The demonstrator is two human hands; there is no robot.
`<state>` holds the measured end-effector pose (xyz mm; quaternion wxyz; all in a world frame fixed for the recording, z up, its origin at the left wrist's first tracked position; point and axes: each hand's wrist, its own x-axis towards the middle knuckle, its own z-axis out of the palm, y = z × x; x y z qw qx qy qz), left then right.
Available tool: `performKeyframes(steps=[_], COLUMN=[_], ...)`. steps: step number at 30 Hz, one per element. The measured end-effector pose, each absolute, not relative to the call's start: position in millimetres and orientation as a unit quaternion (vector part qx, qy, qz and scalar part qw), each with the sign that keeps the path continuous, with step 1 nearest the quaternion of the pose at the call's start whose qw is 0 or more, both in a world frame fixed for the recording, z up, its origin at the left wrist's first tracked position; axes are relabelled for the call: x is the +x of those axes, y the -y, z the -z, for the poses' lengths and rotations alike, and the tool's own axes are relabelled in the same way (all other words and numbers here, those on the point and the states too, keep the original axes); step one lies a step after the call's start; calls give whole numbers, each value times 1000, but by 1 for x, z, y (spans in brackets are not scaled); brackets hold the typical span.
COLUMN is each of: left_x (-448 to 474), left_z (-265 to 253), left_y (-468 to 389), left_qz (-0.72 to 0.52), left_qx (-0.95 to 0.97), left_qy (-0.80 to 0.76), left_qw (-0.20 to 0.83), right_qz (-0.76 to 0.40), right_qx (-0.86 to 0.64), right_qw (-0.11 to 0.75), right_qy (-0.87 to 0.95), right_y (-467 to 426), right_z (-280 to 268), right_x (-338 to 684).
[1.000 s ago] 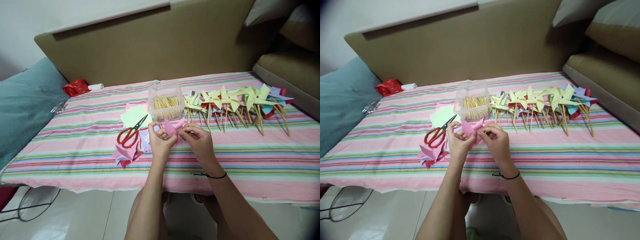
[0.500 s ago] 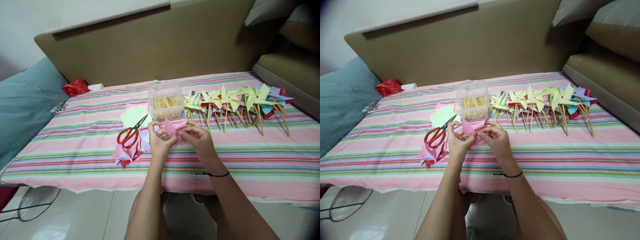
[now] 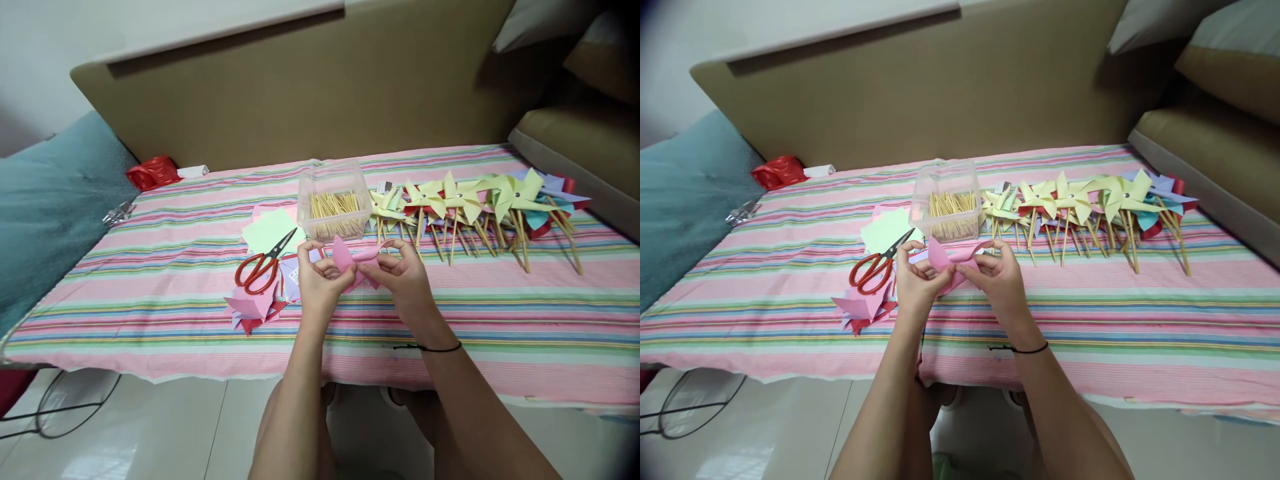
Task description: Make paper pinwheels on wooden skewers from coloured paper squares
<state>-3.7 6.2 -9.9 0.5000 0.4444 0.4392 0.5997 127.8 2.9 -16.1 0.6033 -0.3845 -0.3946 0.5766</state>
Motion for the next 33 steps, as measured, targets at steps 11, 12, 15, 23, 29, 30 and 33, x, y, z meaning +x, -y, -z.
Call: performKeyframes(steps=[11,12,15,23,29,30,33], left_x=[-5,-5,-5,-6,-4,-4,-4], left_z=[6,6,7,7,9,9,10], left_y=[-4,-4,-5,-5,-6,-6,-6], left_qz=[-577,-576,-581,-578,-581,-581,-578], left_qx=[445,446,442,447,444,442,437], left_qy=[-460,-460,-454,-452,-444,-444,-446], left_qw=[508,508,510,512,518,520,525], right_qz=[-583,-585,-592,-582,-581,-580,-575], right_qx=[-431,-429,-419,-418,-419,-420,-430], right_qw=[579,580,584,576,578,578,576], right_qy=[374,372,364,393,392,391,391], right_y=[-2,-2,-2,-1,-1,-2,-2], right_z=[12,12,14,14,16,16,16], right_x=[131,131,132,132,133,134,135])
